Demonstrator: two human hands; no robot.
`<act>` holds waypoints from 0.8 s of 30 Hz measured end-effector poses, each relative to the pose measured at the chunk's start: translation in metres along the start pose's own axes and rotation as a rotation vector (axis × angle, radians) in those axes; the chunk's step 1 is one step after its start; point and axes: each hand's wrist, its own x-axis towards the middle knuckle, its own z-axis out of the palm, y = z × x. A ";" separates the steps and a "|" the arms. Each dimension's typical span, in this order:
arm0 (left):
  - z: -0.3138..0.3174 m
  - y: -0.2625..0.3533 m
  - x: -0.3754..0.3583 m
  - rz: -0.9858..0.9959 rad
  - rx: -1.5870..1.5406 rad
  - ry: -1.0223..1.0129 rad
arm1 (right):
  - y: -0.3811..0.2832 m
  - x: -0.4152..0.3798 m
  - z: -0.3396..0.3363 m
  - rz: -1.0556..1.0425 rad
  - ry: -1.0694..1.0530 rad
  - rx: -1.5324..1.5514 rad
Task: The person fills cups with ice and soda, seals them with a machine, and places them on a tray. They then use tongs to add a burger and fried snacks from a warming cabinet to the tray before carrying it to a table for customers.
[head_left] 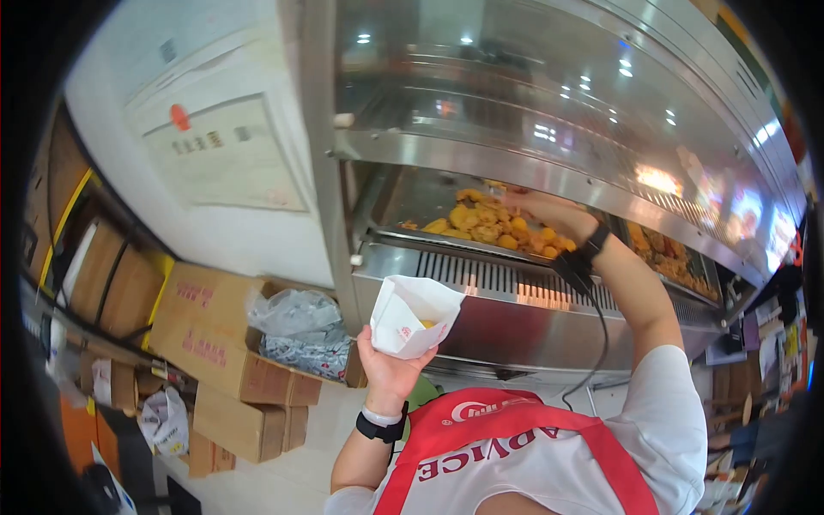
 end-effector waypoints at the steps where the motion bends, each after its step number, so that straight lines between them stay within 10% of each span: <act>1: 0.000 -0.001 0.004 0.011 0.037 0.065 | 0.001 -0.024 -0.008 0.117 -0.097 0.123; 9: 0.003 -0.028 0.032 -0.008 0.387 0.006 | 0.035 -0.187 -0.089 0.259 -0.435 0.198; 15: 0.023 -0.090 0.043 -0.429 0.500 -0.198 | 0.041 -0.239 -0.088 0.105 -0.501 0.017; 24: 0.043 -0.162 0.040 -0.530 0.325 -0.136 | 0.111 -0.314 -0.177 0.232 -0.063 0.157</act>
